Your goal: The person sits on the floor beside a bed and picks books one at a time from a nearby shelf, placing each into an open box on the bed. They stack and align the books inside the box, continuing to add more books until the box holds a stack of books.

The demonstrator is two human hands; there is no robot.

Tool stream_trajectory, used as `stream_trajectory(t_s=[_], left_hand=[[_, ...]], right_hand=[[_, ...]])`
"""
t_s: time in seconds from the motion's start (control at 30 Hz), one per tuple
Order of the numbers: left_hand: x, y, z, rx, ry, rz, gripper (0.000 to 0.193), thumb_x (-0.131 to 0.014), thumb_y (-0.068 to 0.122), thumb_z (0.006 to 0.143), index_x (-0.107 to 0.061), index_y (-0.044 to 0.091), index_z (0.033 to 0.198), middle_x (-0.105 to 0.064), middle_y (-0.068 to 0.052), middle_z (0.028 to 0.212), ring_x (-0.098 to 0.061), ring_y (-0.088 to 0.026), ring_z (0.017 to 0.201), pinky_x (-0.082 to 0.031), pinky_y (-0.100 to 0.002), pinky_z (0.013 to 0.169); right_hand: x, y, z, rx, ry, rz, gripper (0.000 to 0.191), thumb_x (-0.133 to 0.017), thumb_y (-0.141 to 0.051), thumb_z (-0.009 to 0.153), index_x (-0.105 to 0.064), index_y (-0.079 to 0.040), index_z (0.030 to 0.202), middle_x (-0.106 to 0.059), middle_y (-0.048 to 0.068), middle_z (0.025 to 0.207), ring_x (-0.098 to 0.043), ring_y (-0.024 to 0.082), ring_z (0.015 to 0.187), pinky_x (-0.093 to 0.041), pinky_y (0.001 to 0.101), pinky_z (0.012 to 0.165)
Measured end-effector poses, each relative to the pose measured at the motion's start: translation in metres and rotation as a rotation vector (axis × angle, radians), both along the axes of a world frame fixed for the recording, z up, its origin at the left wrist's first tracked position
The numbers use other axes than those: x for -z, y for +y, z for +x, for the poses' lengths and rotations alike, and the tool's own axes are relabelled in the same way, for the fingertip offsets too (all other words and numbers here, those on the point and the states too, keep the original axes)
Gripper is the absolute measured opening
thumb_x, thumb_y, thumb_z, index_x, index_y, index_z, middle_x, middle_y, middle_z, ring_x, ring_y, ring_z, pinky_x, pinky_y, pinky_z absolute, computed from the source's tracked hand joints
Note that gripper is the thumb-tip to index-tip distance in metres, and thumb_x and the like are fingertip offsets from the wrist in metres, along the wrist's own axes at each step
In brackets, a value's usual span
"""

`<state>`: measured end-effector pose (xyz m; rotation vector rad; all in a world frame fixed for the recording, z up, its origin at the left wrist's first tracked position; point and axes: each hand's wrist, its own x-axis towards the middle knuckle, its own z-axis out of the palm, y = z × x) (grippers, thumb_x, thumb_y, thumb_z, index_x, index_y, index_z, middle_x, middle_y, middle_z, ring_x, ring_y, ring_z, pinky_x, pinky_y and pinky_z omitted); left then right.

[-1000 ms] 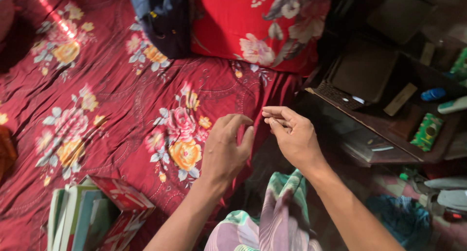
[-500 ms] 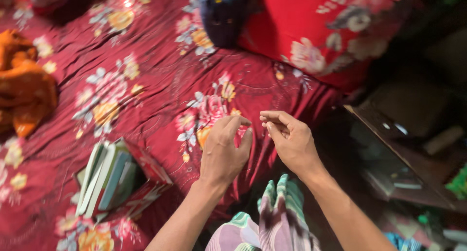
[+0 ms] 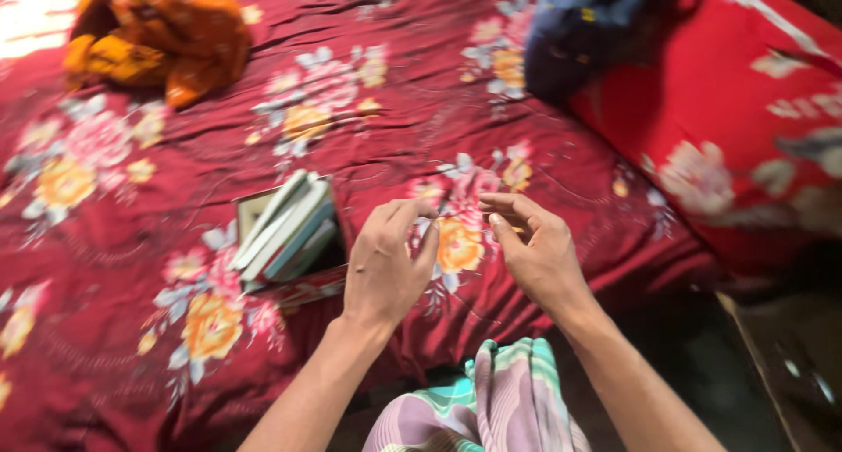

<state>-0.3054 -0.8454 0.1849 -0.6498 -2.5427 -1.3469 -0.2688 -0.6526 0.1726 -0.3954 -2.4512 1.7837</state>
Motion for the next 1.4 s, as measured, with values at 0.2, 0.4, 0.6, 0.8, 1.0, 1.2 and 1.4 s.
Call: stream_trajectory(t_s=[0.2, 0.4, 0.6, 0.8, 1.0, 1.2, 1.4], left_hand=[[-0.004, -0.051, -0.007, -0.219, -0.006, -0.049, 0.015, -0.072, 0.011, 0.087, -0.070, 0.006, 0.100, -0.072, -0.011, 0.103, -0.068, -0.032, 0.103, -0.053, -0.042, 0.091], [-0.008, -0.066, 0.006, -0.440, 0.028, -0.060, 0.013, -0.071, 0.012, 0.089, -0.069, 0.005, 0.101, -0.073, -0.011, 0.102, -0.068, -0.032, 0.104, -0.053, -0.042, 0.092], [-0.007, -0.074, 0.027, -0.588, 0.051, -0.056, 0.013, -0.070, 0.010, 0.089, -0.067, 0.004, 0.100, -0.072, -0.014, 0.102, -0.067, -0.034, 0.103, -0.052, -0.043, 0.094], [-0.007, -0.089, 0.049, -0.745, 0.065, -0.060, 0.013, -0.070, 0.010, 0.090, -0.067, 0.003, 0.101, -0.072, -0.014, 0.103, -0.068, -0.035, 0.102, -0.051, -0.043, 0.093], [-0.006, -0.110, 0.053, -0.812, 0.036, -0.061, 0.014, -0.069, 0.010, 0.090, -0.068, 0.004, 0.102, -0.072, -0.015, 0.101, -0.068, -0.036, 0.100, -0.052, -0.044, 0.091], [0.018, -0.151, 0.032, -0.825, -0.004, -0.006, 0.015, -0.070, 0.011, 0.090, -0.067, 0.002, 0.102, -0.071, -0.017, 0.099, -0.067, -0.037, 0.097, -0.052, -0.045, 0.087], [0.052, -0.223, -0.006, -0.761, -0.124, 0.014, 0.014, -0.069, 0.011, 0.087, -0.068, 0.003, 0.098, -0.072, -0.016, 0.095, -0.069, -0.036, 0.094, -0.052, -0.044, 0.087]], right_hand=[[0.004, -0.025, -0.036, -0.178, 0.038, -0.022, 0.029, -0.059, -0.006, 0.097, -0.070, -0.004, 0.124, -0.076, 0.005, 0.116, -0.072, 0.013, 0.108, -0.058, 0.0270, 0.091], [0.007, -0.044, -0.069, -0.412, 0.072, -0.015, 0.028, -0.059, -0.005, 0.098, -0.070, -0.003, 0.124, -0.077, 0.007, 0.115, -0.073, 0.014, 0.107, -0.058, 0.0270, 0.092], [0.007, -0.062, -0.088, -0.578, 0.023, -0.060, 0.029, -0.059, -0.006, 0.099, -0.069, -0.004, 0.125, -0.076, 0.006, 0.118, -0.072, 0.013, 0.109, -0.058, 0.0268, 0.091], [0.008, -0.088, -0.097, -0.735, -0.013, -0.083, 0.033, -0.057, -0.003, 0.097, -0.068, -0.005, 0.127, -0.075, 0.005, 0.121, -0.071, 0.013, 0.110, -0.057, 0.0272, 0.088], [0.018, -0.112, -0.110, -0.851, 0.068, -0.133, 0.033, -0.055, 0.001, 0.096, -0.068, -0.002, 0.126, -0.075, 0.006, 0.120, -0.070, 0.014, 0.110, -0.055, 0.0267, 0.090], [0.036, -0.154, -0.132, -0.812, 0.083, -0.041, 0.028, -0.059, -0.002, 0.099, -0.070, -0.001, 0.125, -0.076, 0.008, 0.116, -0.072, 0.015, 0.107, -0.056, 0.0268, 0.091], [0.053, -0.208, -0.149, -0.700, 0.034, -0.033, 0.028, -0.062, -0.007, 0.098, -0.068, -0.002, 0.126, -0.075, 0.008, 0.121, -0.069, 0.015, 0.115, -0.053, 0.0284, 0.100]])
